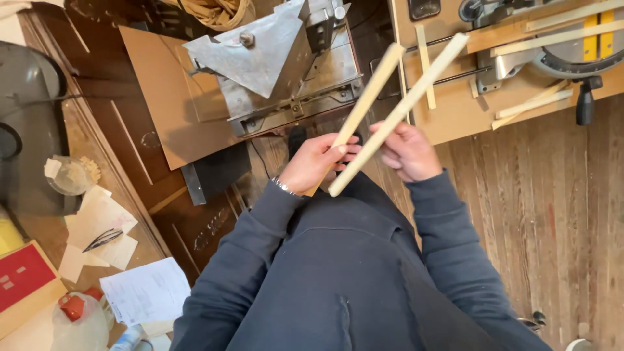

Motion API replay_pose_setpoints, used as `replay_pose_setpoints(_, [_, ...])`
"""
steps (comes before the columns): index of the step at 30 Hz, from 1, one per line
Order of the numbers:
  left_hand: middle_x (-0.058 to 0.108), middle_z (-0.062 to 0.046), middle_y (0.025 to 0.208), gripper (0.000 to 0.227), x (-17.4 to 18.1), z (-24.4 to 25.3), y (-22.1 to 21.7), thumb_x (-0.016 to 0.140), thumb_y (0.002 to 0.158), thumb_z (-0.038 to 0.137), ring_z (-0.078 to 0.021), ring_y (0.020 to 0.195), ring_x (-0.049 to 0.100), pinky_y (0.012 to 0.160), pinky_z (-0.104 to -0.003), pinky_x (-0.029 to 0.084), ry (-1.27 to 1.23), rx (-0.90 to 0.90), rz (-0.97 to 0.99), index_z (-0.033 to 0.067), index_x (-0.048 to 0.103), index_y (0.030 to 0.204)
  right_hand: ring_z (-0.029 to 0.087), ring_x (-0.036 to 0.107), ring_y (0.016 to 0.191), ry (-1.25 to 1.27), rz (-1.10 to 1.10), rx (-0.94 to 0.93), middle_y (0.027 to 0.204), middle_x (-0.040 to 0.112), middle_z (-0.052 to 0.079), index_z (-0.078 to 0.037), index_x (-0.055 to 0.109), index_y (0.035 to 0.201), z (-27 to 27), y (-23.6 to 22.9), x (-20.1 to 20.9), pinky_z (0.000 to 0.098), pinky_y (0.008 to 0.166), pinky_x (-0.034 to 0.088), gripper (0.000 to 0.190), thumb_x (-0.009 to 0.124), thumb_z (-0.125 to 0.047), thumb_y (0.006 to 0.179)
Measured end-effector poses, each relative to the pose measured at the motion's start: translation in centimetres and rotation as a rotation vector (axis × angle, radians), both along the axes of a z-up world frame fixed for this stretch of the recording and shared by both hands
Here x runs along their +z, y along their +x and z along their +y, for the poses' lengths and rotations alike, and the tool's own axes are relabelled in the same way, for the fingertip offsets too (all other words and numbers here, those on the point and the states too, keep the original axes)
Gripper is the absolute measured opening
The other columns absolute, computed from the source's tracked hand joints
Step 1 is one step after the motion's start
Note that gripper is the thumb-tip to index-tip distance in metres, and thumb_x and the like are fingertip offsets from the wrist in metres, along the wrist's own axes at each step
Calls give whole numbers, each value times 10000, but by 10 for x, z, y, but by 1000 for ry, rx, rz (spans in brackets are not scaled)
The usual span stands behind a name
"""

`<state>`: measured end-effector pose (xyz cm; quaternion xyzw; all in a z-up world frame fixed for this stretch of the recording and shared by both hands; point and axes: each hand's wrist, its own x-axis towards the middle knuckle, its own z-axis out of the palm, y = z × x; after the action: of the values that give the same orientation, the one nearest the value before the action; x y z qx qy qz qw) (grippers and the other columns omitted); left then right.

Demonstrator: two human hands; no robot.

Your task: Cutting and preparing thin wood strips for art framing using a miter saw and a manual miter guillotine.

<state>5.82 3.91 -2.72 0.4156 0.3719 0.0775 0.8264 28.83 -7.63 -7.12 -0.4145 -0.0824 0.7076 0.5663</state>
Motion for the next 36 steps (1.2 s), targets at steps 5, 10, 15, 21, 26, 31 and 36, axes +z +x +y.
replay_pose_setpoints(5, [733,-92,1141,323,17,6,-5,537,1053,152,-152,921,725,778,-300,601,-24,-92,-101,-3,613,1327,23,348,502,-6,-184,-40,833,634,11,-6,634,1219,21,-41,31,202,431,257,206,535,-121,1078])
replay_pose_setpoints(10, [741,-73,1022,311,23,0,-22,556,1024,128,-129,791,706,692,-286,600,43,-73,-62,2,621,1301,8,337,490,-19,-199,-85,725,501,-56,-6,672,1259,25,-51,55,198,437,276,248,534,-153,1114])
replay_pose_setpoints(15, [757,-97,1015,293,29,-10,-37,540,1015,128,-142,783,730,647,-287,605,179,-90,105,-2,635,1258,9,413,512,-42,-577,-40,801,507,-47,-12,655,1170,23,-62,55,211,414,305,212,679,-153,1013])
replay_pose_setpoints(21, [750,-95,1071,299,13,-17,-48,518,1039,146,-147,841,748,720,-287,625,100,-124,-32,5,581,1296,11,413,495,-4,-520,3,794,550,-40,-20,672,1113,23,-82,58,203,406,287,183,709,-127,969])
replay_pose_setpoints(26, [706,-70,971,227,10,-31,-61,523,1065,149,-139,777,680,693,-296,585,150,-142,-54,18,569,1244,27,432,522,-40,-633,107,778,568,-18,-19,697,1112,13,-80,52,222,443,311,196,729,-164,985])
replay_pose_setpoints(31, [680,-100,821,129,28,-14,-86,524,1052,156,-237,696,696,637,-376,565,510,-292,181,42,503,1109,163,673,666,329,-1559,453,815,700,39,-82,737,1021,10,-88,132,325,585,526,215,796,-269,934])
replay_pose_setpoints(36, [717,-146,946,208,37,-13,-91,601,891,163,-410,882,686,679,-511,531,1258,-609,180,67,529,1061,368,681,738,627,-1848,877,886,704,135,-51,728,1048,31,-110,153,479,561,524,409,691,-432,904])
